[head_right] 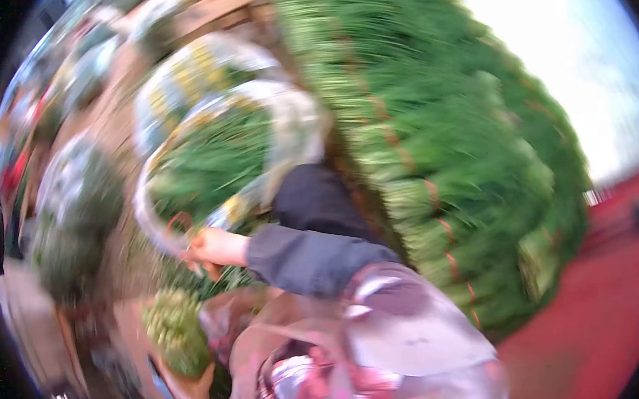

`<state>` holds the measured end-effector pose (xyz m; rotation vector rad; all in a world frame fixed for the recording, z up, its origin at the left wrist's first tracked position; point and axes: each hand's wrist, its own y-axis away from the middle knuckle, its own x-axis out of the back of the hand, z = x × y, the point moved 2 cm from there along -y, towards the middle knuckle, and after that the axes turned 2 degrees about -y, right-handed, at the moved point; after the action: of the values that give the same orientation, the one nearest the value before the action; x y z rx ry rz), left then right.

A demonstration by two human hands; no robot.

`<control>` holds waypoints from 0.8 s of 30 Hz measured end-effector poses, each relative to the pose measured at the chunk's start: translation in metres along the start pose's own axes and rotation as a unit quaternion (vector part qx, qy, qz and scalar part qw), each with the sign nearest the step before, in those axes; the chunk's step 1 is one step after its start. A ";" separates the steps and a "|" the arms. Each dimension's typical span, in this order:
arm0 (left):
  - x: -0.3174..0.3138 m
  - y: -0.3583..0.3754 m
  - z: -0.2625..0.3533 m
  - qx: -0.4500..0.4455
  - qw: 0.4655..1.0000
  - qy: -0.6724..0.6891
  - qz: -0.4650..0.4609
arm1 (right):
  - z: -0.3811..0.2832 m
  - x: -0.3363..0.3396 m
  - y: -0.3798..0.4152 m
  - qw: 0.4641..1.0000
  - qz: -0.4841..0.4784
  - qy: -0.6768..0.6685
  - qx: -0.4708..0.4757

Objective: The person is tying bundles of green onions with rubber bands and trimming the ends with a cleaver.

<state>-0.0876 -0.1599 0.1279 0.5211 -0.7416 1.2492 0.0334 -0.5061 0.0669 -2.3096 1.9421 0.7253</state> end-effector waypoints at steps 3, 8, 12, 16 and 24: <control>0.015 -0.030 0.047 -0.086 0.993 0.047 -0.059 | 0.012 0.018 0.008 0.959 -0.209 -0.076 -0.176; 0.009 -0.100 0.217 -0.443 0.824 -0.340 -0.093 | 0.025 -0.045 0.024 0.886 -0.375 -0.260 -0.076; -0.034 -0.133 0.257 -0.609 0.647 -0.453 -0.067 | -0.051 -0.008 0.082 0.898 -0.292 -0.323 0.060; -0.054 -0.140 0.325 -0.671 0.654 -0.345 0.056 | -0.131 0.063 0.189 0.950 -0.007 -0.197 0.243; -0.064 -0.155 0.284 -0.516 0.821 -0.233 -0.069 | -0.148 0.221 0.473 0.810 0.467 -0.083 0.345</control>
<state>-0.0079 -0.4438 0.2749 -0.0505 -1.6158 0.4197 -0.3390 -0.8600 0.2412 -0.7882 2.5880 0.1218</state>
